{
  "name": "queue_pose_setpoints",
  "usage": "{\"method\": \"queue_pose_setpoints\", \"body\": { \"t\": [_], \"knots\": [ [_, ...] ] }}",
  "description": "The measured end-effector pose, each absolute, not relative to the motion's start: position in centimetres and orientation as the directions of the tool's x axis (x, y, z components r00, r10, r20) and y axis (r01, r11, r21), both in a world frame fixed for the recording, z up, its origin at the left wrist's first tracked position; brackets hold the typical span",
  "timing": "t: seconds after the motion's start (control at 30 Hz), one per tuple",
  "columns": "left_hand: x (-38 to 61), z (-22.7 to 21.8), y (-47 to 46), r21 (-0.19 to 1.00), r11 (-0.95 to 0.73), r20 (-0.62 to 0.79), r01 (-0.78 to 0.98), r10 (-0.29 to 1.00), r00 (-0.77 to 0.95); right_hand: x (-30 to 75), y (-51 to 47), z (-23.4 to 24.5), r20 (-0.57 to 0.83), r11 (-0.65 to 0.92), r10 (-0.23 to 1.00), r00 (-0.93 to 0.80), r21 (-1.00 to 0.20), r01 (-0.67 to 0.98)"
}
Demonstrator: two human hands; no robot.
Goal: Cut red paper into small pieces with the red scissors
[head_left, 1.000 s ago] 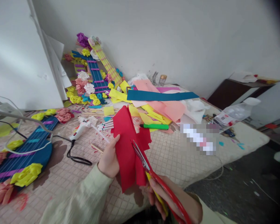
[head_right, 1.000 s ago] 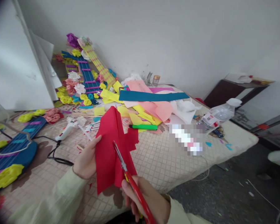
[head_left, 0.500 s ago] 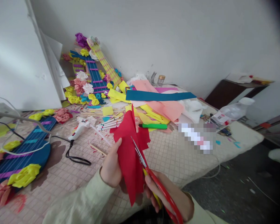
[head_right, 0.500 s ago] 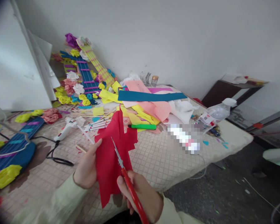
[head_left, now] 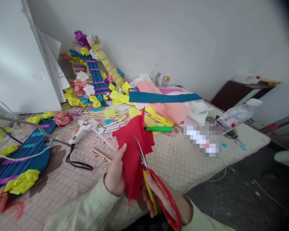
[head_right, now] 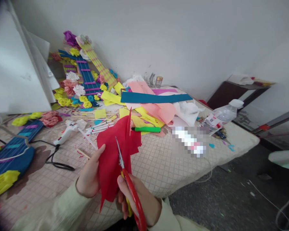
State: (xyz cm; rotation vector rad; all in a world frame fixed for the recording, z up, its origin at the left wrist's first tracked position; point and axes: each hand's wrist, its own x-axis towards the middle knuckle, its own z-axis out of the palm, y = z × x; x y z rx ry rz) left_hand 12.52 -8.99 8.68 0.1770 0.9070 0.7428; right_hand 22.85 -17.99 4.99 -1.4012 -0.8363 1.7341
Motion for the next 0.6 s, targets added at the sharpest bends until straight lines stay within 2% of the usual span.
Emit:
{"method": "queue_pose_setpoints", "body": {
  "t": [0.3, 0.6],
  "knots": [
    [12.17, 8.35, -9.19, 0.473, 0.743, -0.645, -0.474, 0.658, 0.388, 22.25, -17.59, 5.25, -0.473, -0.487, 0.871, -0.132, -0.867, -0.105],
    [12.10, 8.30, -9.15, 0.425, 0.766, -0.636, -0.483, 0.632, 0.442, 21.91, -17.25, 5.60, -0.524, -0.532, 0.847, -0.092, -0.836, -0.136]
  ]
}}
